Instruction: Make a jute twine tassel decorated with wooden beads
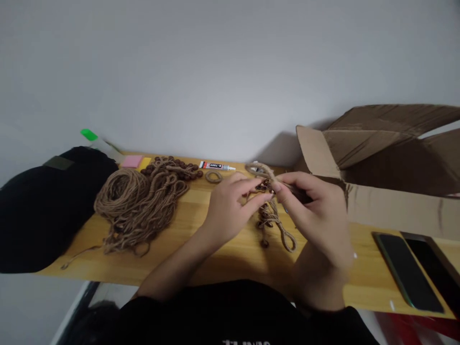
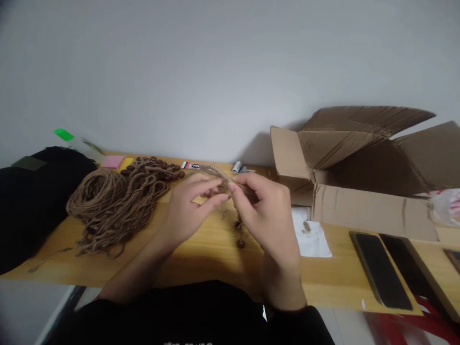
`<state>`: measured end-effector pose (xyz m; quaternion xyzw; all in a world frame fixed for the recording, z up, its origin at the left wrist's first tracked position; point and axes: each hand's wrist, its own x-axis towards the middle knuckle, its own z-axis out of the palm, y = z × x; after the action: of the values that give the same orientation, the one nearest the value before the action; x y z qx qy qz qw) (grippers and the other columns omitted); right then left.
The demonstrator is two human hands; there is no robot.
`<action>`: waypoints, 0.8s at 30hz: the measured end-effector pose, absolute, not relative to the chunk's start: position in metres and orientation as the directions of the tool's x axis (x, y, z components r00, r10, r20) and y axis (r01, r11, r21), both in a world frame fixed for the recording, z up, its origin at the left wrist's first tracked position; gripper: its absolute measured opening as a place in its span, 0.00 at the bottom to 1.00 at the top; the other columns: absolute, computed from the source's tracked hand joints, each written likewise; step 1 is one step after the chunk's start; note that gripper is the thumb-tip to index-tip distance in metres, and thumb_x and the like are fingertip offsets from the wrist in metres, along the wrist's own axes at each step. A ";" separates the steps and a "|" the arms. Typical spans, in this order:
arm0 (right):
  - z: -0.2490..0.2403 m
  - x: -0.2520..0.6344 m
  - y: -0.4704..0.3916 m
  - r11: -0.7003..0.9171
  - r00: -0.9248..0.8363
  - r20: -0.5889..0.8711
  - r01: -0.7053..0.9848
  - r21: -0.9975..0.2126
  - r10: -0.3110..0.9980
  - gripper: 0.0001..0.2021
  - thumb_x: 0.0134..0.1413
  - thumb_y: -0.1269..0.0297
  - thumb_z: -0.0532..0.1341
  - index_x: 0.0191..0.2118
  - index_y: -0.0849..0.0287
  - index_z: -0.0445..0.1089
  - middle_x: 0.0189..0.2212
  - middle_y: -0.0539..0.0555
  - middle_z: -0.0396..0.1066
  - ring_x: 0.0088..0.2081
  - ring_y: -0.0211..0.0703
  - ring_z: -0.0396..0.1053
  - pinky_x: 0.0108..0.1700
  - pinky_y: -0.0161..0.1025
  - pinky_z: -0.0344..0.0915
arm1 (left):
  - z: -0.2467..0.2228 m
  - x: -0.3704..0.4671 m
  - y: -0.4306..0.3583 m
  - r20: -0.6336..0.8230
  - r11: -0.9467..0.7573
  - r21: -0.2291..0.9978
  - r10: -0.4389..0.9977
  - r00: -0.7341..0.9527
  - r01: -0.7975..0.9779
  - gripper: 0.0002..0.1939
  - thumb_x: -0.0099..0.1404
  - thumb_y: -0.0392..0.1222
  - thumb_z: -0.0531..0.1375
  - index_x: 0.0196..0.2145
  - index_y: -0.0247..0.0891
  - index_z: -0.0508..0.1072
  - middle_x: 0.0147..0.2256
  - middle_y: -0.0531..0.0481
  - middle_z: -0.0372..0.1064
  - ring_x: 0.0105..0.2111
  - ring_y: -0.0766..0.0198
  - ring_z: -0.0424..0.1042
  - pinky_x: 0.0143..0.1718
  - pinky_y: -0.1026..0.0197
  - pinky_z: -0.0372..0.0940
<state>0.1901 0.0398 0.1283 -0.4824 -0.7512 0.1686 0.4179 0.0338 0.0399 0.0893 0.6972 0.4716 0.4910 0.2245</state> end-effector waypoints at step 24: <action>0.091 0.164 0.069 0.472 -0.065 0.542 0.588 -0.658 0.838 0.07 0.55 0.65 0.59 0.33 0.58 0.74 0.25 0.49 0.74 0.25 0.36 0.69 0.30 0.34 0.62 | 0.085 0.034 0.061 0.470 -0.415 0.829 0.880 -0.066 0.374 0.06 0.63 0.38 0.56 0.34 0.36 0.73 0.29 0.52 0.71 0.27 0.68 0.67 0.29 0.65 0.61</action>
<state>0.1643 0.0688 0.0911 -0.4965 -0.7176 0.1331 0.4699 0.0345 0.0614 0.0854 0.6423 0.4879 0.5432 0.2331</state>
